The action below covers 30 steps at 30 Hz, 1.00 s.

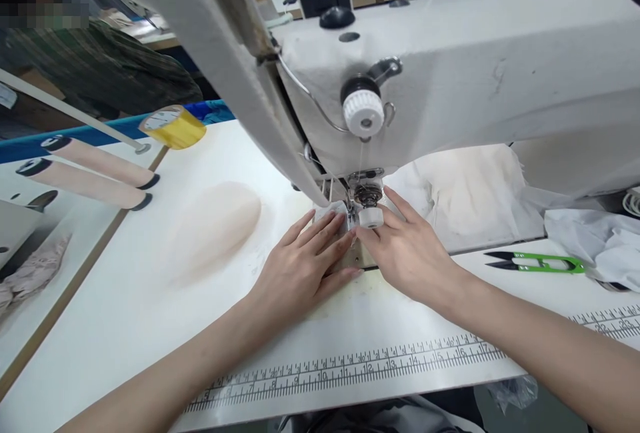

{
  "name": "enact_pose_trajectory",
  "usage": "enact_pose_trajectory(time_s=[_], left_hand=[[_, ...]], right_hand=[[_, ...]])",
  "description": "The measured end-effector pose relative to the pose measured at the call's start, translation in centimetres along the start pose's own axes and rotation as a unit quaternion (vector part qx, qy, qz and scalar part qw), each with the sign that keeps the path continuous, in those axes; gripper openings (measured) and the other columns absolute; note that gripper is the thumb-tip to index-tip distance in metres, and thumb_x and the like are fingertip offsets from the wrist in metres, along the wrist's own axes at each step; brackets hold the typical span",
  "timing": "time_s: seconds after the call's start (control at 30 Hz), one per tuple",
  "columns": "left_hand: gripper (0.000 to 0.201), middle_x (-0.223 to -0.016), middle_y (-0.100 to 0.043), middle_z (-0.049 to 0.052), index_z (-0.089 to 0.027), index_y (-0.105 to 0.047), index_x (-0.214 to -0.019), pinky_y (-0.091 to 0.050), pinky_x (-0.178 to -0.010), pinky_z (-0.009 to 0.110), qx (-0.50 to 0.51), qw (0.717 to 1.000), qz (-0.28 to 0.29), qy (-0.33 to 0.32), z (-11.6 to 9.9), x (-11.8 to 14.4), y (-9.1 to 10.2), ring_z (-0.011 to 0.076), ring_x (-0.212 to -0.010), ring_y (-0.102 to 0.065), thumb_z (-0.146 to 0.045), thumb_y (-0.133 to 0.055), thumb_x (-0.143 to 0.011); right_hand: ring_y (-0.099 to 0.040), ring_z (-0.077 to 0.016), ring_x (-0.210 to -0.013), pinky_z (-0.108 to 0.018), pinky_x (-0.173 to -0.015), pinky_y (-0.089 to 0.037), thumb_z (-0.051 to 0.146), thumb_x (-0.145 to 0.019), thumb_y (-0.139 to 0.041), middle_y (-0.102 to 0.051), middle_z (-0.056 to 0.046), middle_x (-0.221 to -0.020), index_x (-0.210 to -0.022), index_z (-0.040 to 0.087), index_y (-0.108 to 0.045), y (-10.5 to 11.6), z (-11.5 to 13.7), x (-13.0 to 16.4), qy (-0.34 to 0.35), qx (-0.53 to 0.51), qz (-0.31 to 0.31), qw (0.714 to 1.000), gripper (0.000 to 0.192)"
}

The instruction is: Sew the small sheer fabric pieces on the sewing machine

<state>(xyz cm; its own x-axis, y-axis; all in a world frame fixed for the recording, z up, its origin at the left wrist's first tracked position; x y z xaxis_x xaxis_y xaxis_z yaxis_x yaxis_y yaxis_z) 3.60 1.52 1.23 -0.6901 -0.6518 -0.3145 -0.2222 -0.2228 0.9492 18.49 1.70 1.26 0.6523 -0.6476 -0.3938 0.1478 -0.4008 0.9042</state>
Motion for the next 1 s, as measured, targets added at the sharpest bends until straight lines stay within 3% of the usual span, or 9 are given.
enact_pose_trajectory(time_s=[0.33,0.73,0.87,1.0], left_hand=[[0.05,-0.131,-0.056,0.016,-0.015,-0.059,-0.123,-0.035,-0.109,0.052,0.0,1.0,0.005,0.004,0.0,0.0,0.1,0.029,-0.126,-0.05,-0.052,-0.045,-0.092],[0.05,-0.132,-0.055,0.015,-0.017,-0.056,-0.127,-0.034,-0.109,0.051,0.002,1.0,-0.004,0.004,0.2,0.2,-0.1,0.0276,-0.126,-0.05,-0.051,-0.046,-0.092],[0.037,-0.124,-0.063,0.011,-0.014,-0.057,-0.121,-0.035,-0.109,0.047,0.031,0.998,-0.047,-0.011,0.5,0.5,0.4,0.0227,-0.119,-0.056,-0.037,-0.05,-0.093],[0.02,-0.108,-0.071,0.004,-0.016,-0.061,-0.108,-0.04,-0.105,0.039,0.067,0.994,-0.082,-0.007,0.8,0.7,0.8,0.0161,-0.103,-0.065,-0.021,-0.053,-0.091]], right_hand=[[-0.059,-0.0221,-0.106,-0.045,-0.112,-0.024,0.002,-0.08,-0.04,-0.072,-0.009,-0.096,-0.11,0.012,-0.06,-0.4,-0.1,0.1,-0.003,-0.006,0.014,1.0,0.038],[-0.064,-0.0238,-0.095,-0.044,-0.095,-0.04,0.004,-0.082,-0.044,-0.072,-0.012,-0.098,-0.119,0.007,-0.058,-0.1,0.0,-0.1,-0.012,-0.004,0.005,1.0,0.039],[-0.064,-0.0181,-0.086,-0.035,-0.085,-0.042,0.005,-0.084,-0.047,-0.072,-0.006,-0.101,-0.11,0.011,-0.063,0.6,0.2,-0.4,0.002,-0.011,-0.053,0.999,0.031],[-0.062,-0.0147,-0.082,-0.03,-0.074,-0.04,0.002,-0.084,-0.048,-0.072,0.001,-0.098,-0.089,0.017,-0.067,0.9,0.5,-0.7,0.042,0.001,-0.097,0.994,0.024]])
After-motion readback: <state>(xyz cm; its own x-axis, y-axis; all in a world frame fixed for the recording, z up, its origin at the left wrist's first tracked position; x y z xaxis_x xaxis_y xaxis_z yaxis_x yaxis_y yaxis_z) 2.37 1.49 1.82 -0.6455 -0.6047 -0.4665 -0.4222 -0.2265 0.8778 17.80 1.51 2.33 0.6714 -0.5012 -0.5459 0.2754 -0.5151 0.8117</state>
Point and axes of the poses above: each hand's wrist, its own x-axis away from the middle knuckle, its own y-axis out of the back of the hand, z = x × y, the point moved 4 cm from there along -x, towards the middle knuckle
